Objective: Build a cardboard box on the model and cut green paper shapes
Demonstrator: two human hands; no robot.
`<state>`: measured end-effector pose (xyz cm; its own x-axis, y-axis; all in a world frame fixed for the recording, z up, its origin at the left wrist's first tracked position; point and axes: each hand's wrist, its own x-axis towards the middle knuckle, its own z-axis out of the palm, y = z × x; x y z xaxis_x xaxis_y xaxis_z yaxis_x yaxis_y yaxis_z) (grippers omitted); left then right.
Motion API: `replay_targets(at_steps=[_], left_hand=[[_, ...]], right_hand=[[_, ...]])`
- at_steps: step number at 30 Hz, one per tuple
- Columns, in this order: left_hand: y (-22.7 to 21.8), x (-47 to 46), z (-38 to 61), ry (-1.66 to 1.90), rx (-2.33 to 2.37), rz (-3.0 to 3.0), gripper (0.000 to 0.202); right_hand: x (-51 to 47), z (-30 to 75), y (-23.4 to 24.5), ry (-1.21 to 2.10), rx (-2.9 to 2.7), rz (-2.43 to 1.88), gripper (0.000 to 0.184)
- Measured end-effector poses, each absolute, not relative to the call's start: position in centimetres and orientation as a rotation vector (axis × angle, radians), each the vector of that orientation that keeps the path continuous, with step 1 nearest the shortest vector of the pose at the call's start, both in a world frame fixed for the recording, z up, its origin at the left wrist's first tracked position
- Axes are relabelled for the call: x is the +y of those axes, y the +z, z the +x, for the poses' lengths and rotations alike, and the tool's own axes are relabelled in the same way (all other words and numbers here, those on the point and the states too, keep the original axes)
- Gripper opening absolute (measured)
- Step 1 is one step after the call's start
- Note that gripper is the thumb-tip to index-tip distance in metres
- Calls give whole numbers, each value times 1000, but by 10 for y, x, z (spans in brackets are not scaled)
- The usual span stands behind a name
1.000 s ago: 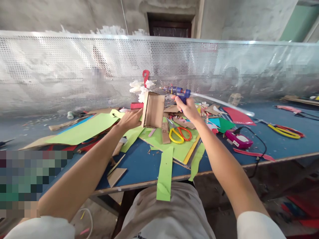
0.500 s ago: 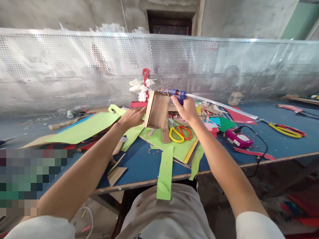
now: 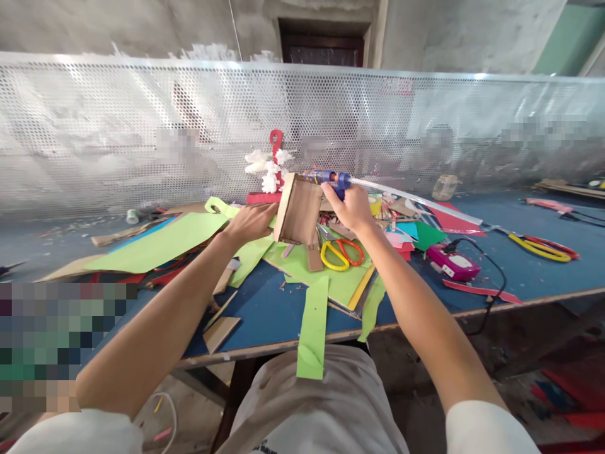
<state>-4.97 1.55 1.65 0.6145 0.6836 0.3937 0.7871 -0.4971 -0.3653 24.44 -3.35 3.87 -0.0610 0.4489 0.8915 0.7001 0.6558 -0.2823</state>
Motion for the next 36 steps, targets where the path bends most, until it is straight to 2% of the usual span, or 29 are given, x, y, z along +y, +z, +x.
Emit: replay_targets(at_steps=[10,18,27,36], left_hand=[[18,16,-52,-246,-1213,-2304,49],[17,15,-48,-264,-1201,-2335,49],[20,15,-53,-239,-1317,-2300,53],[20,15,-49,-211,-1222,-2328,49]], right_hand=[[-33,249,39,-227,-1678,-1000,73],[-32,245,38,-273,-1686,-987,67],[-24,255,34,-174,-1657,-1005,73],[-29,250,34,-179,-1702,-946,69]])
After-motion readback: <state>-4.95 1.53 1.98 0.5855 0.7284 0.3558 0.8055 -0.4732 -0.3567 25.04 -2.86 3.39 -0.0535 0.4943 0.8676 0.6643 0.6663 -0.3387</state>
